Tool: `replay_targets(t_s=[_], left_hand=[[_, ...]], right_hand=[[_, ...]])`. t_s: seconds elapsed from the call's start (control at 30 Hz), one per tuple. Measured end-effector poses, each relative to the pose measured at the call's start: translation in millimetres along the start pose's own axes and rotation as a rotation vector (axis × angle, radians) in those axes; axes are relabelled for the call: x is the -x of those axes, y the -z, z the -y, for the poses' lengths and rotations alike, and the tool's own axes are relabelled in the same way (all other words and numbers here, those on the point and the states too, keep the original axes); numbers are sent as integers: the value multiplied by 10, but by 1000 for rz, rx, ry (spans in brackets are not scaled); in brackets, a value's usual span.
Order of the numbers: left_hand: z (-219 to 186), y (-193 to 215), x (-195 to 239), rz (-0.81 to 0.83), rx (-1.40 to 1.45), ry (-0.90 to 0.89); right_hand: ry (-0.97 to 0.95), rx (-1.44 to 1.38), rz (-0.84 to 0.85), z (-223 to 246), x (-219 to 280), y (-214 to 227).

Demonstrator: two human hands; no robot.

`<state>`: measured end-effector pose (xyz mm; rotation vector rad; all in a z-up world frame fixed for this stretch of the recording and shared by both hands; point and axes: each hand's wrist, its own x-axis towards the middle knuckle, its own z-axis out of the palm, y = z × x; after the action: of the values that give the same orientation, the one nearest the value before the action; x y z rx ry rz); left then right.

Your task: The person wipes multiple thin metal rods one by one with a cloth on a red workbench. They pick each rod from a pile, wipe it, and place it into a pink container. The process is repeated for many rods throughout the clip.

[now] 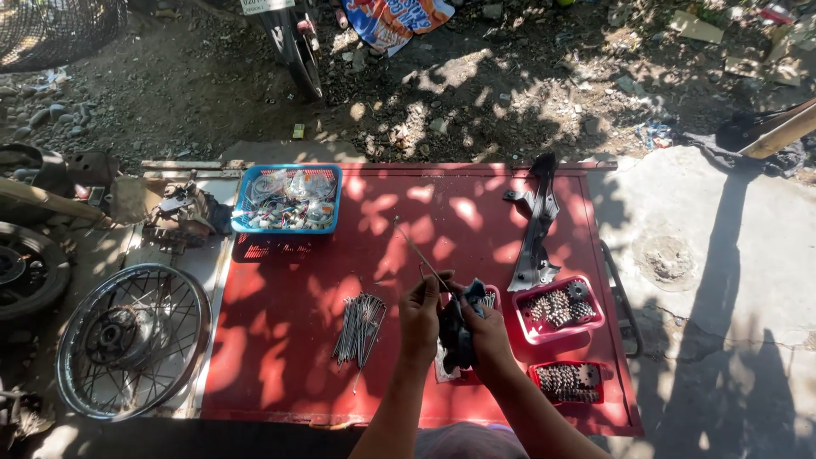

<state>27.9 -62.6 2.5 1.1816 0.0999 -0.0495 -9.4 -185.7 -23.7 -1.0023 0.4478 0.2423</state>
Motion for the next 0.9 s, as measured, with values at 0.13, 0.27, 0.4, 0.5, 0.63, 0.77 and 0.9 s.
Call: replay_targets(t_s=[0.13,0.27,0.4,0.5,0.63,0.77,0.9], left_hand=[[145,39,37,-57,35,-5],[23,73,85,-224,48,-8],[-393,62,164,-343,-121,-107],[-580,175,251,-47,-353,6],[-201,172,263,92,-302,63],[-385,393,260,152,-432,109],[-559,572,262,153,-412,122]], right_hand=[[-58,17,-18,-57,18,77],[-64,213,-12,43,5,119],[128,271,-369,286,83,-140],[188,129,-265,507,199,-372],[249,293,-269,239,38,-328],[296,231,-530,514,-186,-91],[422,78,-426,1037,33,-413]])
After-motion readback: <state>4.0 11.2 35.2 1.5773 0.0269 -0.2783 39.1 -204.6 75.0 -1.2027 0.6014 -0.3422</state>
